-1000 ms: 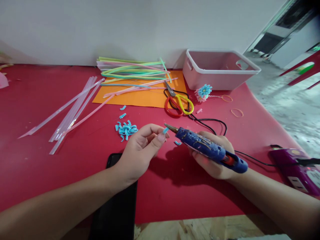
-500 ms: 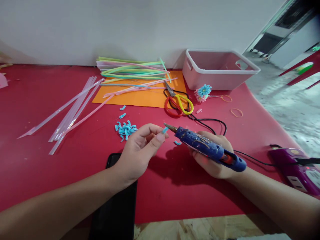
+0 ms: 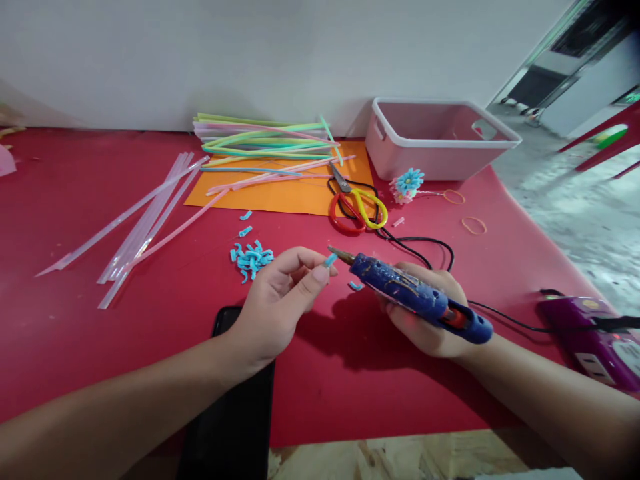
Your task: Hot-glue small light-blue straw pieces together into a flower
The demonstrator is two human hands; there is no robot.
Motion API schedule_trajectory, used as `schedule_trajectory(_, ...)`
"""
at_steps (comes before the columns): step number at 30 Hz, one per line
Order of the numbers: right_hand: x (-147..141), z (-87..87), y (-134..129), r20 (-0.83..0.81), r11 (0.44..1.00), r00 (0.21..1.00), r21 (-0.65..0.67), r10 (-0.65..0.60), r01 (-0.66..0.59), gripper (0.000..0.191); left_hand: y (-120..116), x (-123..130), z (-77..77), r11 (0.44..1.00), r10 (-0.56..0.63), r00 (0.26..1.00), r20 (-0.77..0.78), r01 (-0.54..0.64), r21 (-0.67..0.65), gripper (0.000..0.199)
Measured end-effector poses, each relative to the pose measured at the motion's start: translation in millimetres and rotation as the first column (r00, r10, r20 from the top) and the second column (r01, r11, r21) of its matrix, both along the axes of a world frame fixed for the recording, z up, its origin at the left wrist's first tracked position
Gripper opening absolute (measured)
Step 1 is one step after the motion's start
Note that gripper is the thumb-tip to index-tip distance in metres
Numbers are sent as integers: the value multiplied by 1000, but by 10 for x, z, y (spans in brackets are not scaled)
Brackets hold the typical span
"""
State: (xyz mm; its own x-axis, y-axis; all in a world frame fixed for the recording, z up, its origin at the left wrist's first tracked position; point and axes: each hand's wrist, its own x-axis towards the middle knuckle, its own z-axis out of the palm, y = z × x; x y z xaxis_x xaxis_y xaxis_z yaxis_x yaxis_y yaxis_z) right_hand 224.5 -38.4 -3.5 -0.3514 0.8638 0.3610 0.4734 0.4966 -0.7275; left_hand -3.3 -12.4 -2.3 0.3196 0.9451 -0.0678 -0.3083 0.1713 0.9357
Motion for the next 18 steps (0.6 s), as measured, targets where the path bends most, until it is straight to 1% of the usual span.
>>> schedule_trajectory(4,10,-4,3,4,1000,1000,7,1,-1,11,2,-6,-8,1000,2,1000,2,-2,0,22)
schedule_trajectory(11,74,-91,-16,-9,999,999,-5,-36,36,15,12,-10,-5,1000,7,1000,2,-7,-11,26)
schedule_trajectory(15,60,-89,-13,-33,1000,999,-5,-1,1,14,14,-7,-1,1000,-2,1000,14,2,-4,23)
schedule_trajectory(18,50,-84,-11,-14,1000,1000,-15,5,-5,13,12,-4,4,1000,5,1000,10,-5,0,23)
